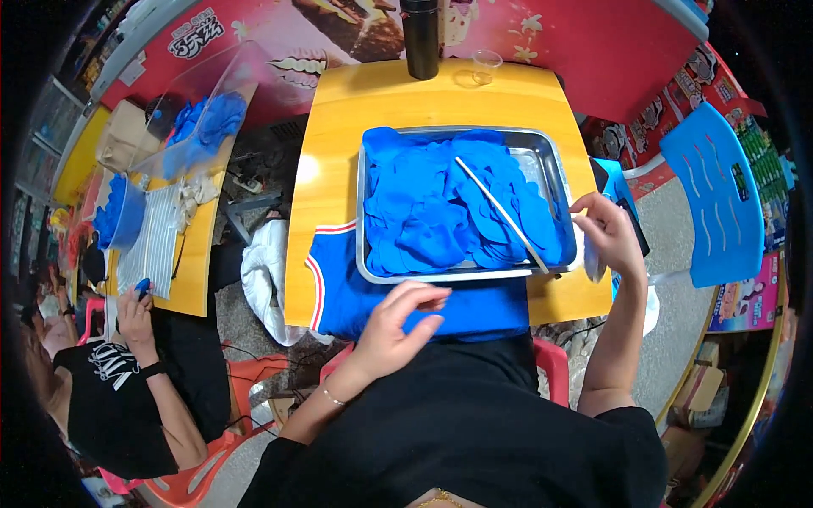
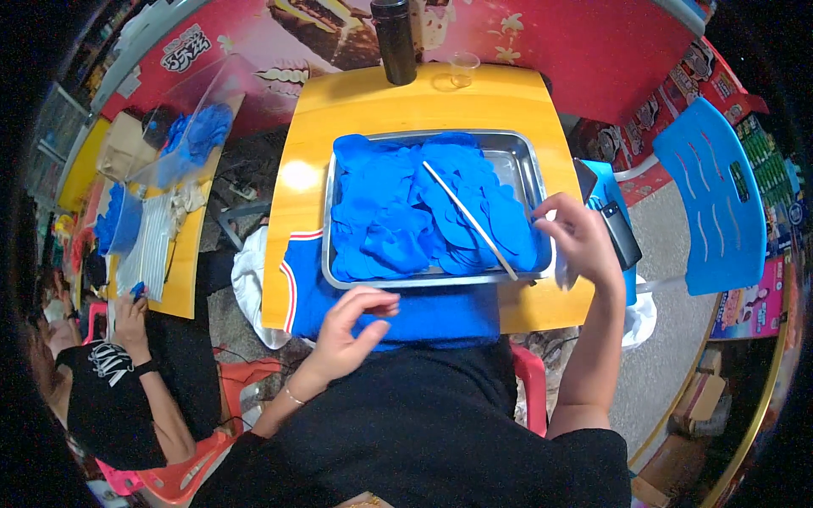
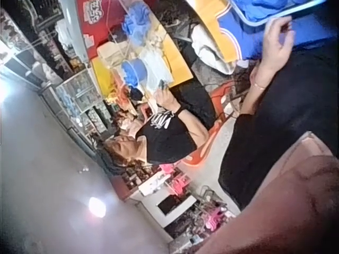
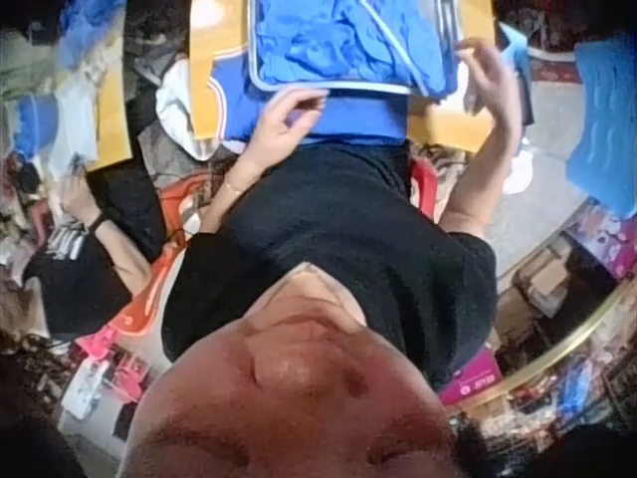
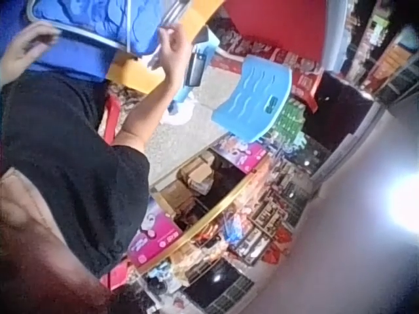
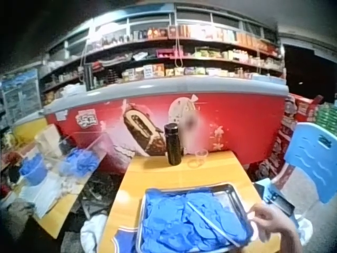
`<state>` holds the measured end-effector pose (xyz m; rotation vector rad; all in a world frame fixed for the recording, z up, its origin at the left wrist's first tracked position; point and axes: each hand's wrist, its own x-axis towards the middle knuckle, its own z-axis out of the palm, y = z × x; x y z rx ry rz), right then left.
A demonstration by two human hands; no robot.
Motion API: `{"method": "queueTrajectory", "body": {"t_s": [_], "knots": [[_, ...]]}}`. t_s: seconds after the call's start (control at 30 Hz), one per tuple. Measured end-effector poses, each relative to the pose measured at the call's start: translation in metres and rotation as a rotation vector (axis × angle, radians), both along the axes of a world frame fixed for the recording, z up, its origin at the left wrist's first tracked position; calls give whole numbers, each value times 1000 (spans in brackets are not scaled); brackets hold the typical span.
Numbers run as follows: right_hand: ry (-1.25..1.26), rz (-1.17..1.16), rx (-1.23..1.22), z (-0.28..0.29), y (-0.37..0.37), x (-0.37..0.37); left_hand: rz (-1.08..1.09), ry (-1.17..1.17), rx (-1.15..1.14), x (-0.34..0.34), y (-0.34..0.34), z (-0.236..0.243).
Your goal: The recorder is assembling or detailing small blue fabric pieces and miniature jerseys using a wooden stick at a workshop table.
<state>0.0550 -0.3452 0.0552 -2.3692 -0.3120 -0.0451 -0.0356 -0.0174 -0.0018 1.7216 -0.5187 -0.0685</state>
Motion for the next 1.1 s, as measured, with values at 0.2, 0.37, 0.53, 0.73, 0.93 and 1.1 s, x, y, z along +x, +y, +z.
{"method": "queueTrajectory", "body": {"t_s": [0.2, 0.37, 0.53, 0.73, 0.93, 1.1], "knots": [[49, 529, 125, 20, 97, -28, -114, 36, -127, 19, -41, 10], [174, 528, 91, 16, 122, -25, -478, 572, -126, 17, -29, -13], [340, 582, 240, -13, 123, -20, -273, 612, -487, 4, -18, -21], [857, 543, 619, -64, 112, -40, -243, 620, -470, 9, -2, -30], [926, 363, 1087, -79, 138, -66, -129, 683, -620, 6, -3, -34], [929, -6, 1121, -80, 143, -70, -122, 502, -319, 15, 2, -22]]}}
